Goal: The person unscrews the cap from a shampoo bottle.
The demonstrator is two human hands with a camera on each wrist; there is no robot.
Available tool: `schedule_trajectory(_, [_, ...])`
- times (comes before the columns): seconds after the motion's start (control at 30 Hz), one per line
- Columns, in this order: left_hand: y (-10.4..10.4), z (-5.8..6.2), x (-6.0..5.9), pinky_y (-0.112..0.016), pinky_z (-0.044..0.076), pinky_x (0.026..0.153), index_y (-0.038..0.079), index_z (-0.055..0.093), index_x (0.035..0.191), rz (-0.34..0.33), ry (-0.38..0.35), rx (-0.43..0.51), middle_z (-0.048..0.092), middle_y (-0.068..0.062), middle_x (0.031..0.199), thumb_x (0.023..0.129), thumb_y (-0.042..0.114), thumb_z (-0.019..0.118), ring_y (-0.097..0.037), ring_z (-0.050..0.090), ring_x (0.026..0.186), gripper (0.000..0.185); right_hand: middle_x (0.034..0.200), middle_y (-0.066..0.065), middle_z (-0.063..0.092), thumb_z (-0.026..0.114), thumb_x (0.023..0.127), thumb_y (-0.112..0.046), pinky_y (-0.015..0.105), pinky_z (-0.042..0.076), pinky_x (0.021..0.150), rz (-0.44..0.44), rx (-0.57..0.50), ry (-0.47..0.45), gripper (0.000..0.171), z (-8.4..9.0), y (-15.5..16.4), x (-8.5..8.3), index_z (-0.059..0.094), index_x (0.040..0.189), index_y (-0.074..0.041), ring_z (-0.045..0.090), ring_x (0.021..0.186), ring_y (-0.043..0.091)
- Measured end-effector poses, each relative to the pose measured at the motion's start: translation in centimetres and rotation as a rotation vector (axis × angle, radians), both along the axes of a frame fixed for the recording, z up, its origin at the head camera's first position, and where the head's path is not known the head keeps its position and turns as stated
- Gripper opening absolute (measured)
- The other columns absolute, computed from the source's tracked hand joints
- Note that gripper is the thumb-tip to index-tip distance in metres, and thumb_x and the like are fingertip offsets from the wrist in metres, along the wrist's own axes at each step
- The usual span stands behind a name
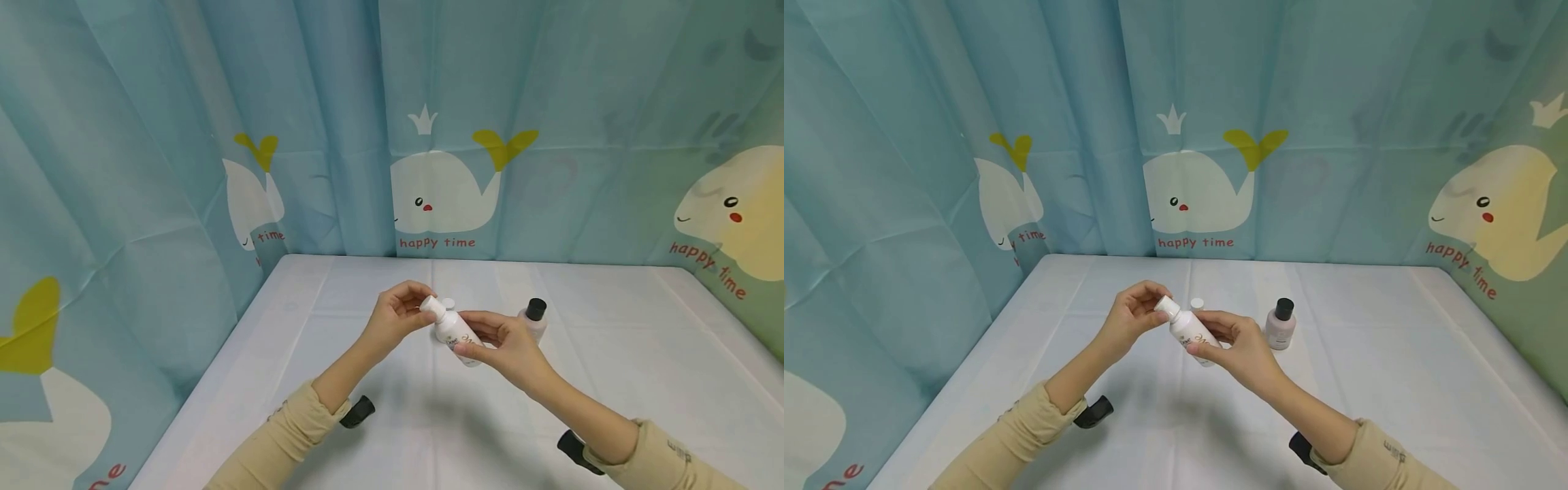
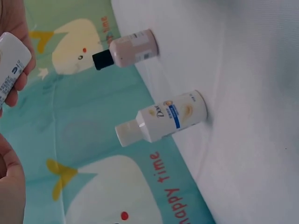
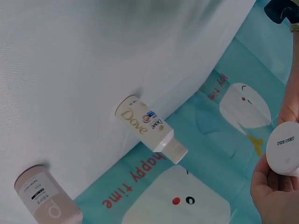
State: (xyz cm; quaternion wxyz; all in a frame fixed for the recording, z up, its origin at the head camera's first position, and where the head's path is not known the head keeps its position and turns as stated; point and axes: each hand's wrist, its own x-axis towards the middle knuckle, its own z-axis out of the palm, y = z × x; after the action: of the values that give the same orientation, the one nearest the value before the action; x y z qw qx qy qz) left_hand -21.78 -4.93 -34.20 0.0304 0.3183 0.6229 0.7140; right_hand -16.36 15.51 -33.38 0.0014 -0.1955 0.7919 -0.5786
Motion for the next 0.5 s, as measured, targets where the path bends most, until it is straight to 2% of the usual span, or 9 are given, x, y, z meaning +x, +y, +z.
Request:
schedule_trajectory(0.2, [0.53, -0.08, -0.11, -0.014, 0.049, 0.072, -0.01, 0.046, 0.102, 0.005, -0.024, -0.015, 0.058, 0.009, 0.091, 0.066, 0.062, 0.072, -0.003, 0.055, 0.083, 0.084, 0.123, 0.024, 0.06, 0.072, 0.083, -0.012, 0.018, 0.054, 0.081, -0.002, 0.002, -0.004, 0.047, -0.08, -0.04, 0.06, 0.056, 0.124, 0.006, 0.06, 0.099, -0.009])
schedule_trajectory(0.27, [0.53, -0.03, -0.08, -0.015, 0.05, 0.075, -0.008, 0.047, 0.11, -0.01, -0.041, -0.012, 0.06, 0.006, 0.1, 0.066, 0.062, 0.071, -0.003, 0.058, 0.088, 0.087, 0.123, 0.024, 0.06, 0.072, 0.083, -0.012, 0.018, 0.054, 0.082, -0.006, 0.006, -0.003, 0.047, -0.07, -0.03, 0.05, 0.056, 0.124, 0.006, 0.06, 0.099, -0.009])
schedule_trajectory(0.33, [0.39, 0.06, -0.04, -0.017, 0.052, 0.081, -0.006, 0.045, 0.124, -0.027, -0.06, -0.005, 0.06, -0.004, 0.113, 0.066, 0.062, 0.071, -0.006, 0.06, 0.098, 0.092, 0.124, 0.023, 0.06, 0.072, 0.083, -0.012, 0.019, 0.054, 0.082, -0.008, 0.009, -0.005, 0.047, -0.05, 0.0, 0.02, 0.056, 0.124, 0.005, 0.06, 0.1, -0.007])
schedule_trajectory(0.4, [0.14, 0.22, 0.0, -0.02, 0.053, 0.086, 0.0, 0.039, 0.138, -0.049, -0.078, 0.005, 0.053, -0.014, 0.129, 0.067, 0.059, 0.072, -0.012, 0.06, 0.111, 0.098, 0.124, 0.023, 0.06, 0.072, 0.083, -0.013, 0.02, 0.054, 0.082, -0.01, 0.014, -0.006, 0.048, -0.03, 0.07, 0.03, 0.056, 0.124, 0.005, 0.061, 0.101, -0.004])
schedule_trajectory(0.5, [-0.39, 0.42, 0.01, -0.024, 0.051, 0.093, 0.003, 0.031, 0.145, -0.089, -0.072, 0.023, 0.04, -0.024, 0.142, 0.071, 0.049, 0.076, -0.021, 0.054, 0.124, 0.098, 0.125, 0.023, 0.06, 0.072, 0.083, -0.013, 0.021, 0.055, 0.082, -0.015, 0.015, -0.016, 0.048, 0.01, 0.16, 0.03, 0.056, 0.125, 0.005, 0.063, 0.104, 0.003])
